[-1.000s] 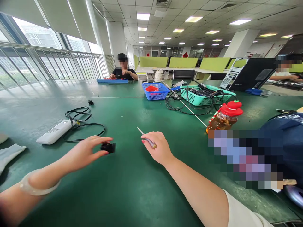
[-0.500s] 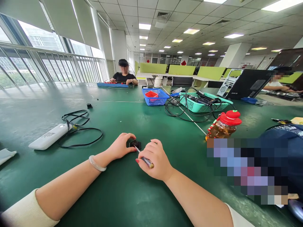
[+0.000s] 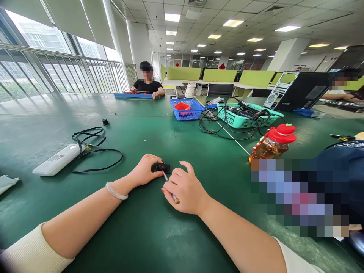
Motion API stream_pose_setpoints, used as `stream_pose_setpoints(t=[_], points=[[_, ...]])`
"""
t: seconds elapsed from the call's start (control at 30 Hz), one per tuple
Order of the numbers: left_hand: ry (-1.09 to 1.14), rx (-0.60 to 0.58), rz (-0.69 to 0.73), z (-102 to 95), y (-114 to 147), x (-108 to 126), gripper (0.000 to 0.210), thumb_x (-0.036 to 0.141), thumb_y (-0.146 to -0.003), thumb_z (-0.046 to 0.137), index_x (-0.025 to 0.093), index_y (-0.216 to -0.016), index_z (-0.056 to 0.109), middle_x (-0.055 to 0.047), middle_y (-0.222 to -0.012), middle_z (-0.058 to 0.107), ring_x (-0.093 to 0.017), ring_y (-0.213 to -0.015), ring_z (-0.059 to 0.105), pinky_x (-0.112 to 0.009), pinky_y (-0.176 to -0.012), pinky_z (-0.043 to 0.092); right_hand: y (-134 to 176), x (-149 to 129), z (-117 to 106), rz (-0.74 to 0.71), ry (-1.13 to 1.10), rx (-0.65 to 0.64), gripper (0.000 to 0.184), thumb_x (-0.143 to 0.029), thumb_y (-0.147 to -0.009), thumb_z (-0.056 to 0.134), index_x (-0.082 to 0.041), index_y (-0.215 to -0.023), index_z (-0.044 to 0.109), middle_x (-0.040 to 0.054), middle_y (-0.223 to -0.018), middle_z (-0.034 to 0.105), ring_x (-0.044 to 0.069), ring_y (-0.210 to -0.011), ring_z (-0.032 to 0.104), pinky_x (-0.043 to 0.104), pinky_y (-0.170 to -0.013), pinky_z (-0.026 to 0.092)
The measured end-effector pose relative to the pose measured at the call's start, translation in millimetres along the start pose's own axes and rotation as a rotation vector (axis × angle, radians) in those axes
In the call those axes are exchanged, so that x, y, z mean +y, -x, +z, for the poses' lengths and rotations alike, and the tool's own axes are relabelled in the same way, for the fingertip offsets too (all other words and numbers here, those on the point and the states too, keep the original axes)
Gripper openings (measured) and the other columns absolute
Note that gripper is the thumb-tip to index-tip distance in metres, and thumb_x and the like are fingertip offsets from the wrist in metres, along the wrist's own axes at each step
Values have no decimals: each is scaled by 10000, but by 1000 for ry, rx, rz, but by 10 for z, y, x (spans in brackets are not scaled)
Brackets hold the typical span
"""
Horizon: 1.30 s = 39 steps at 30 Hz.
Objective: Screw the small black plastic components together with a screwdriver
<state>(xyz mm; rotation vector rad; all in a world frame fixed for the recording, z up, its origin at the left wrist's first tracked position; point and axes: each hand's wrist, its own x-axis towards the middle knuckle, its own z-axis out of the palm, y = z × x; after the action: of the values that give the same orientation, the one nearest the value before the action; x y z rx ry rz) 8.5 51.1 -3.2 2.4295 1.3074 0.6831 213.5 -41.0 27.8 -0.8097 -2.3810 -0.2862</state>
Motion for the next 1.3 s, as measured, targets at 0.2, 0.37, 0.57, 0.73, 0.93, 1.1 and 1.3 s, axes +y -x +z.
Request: stream_pose_setpoints(t=[0.2, 0.37, 0.57, 0.73, 0.93, 1.1, 1.3], points=[[-8, -15, -9, 6, 3, -8, 323, 360, -760, 724, 210, -1039, 658, -62, -1113, 689, -310, -1155, 520, -472, -1019, 416, 7, -35, 30, -62, 126, -167, 165, -221, -900, 533, -226, -753, 606, 19, -707, 585, 205, -790, 514, 564, -1081, 274], [-41, -14, -11, 9, 6, 0, 326, 369, -779, 705, 216, -1061, 649, -60, -1135, 683, -309, -1169, 517, -475, -1012, 421, 26, -18, 57, -36, 137, -82, 173, -223, -902, 550, -209, -738, 602, -6, -692, 586, 180, -790, 523, 547, -1103, 248], [-78, -28, 4, 0, 11, 22, 346, 392, -797, 699, 214, -1088, 643, -63, -1175, 676, -304, -1174, 522, -472, -1031, 415, 28, 14, 50, 52, 106, -3, 179, -220, -912, 547, -209, -755, 632, -10, -694, 612, 173, -818, 563, 519, -1127, 211], [-86, -26, 11, 5, 13, 17, 338, 391, -806, 689, 209, -1086, 637, -62, -1181, 673, -299, -1171, 527, -466, -1035, 415, 36, 45, 67, 114, 52, -4, 173, -214, -907, 558, -212, -753, 638, -11, -701, 626, 172, -821, 576, 506, -1127, 205], [-84, -25, 13, 12, 18, 16, 315, 391, -811, 681, 225, -1074, 635, -50, -1165, 676, -298, -1174, 525, -468, -1031, 412, 44, 87, 106, 152, 29, 12, 151, -200, -910, 563, -218, -787, 648, -16, -720, 632, 170, -829, 583, 503, -1120, 203], [-75, -18, 16, 25, 18, 4, 304, 376, -812, 680, 226, -1072, 629, -41, -1150, 678, -289, -1168, 523, -471, -1036, 406, 50, 101, 110, 189, 44, -7, 135, -211, -913, 572, -222, -805, 654, -14, -733, 631, 172, -834, 582, 518, -1110, 206], [-79, -21, 23, 22, 21, 2, 296, 392, -821, 664, 236, -1070, 631, -41, -1155, 673, -293, -1163, 525, -476, -1025, 416, 27, 8, 19, 32, 8, 110, 193, -214, -896, 537, -203, -719, 611, -29, -633, 582, 146, -729, 548, 493, -1106, 242]])
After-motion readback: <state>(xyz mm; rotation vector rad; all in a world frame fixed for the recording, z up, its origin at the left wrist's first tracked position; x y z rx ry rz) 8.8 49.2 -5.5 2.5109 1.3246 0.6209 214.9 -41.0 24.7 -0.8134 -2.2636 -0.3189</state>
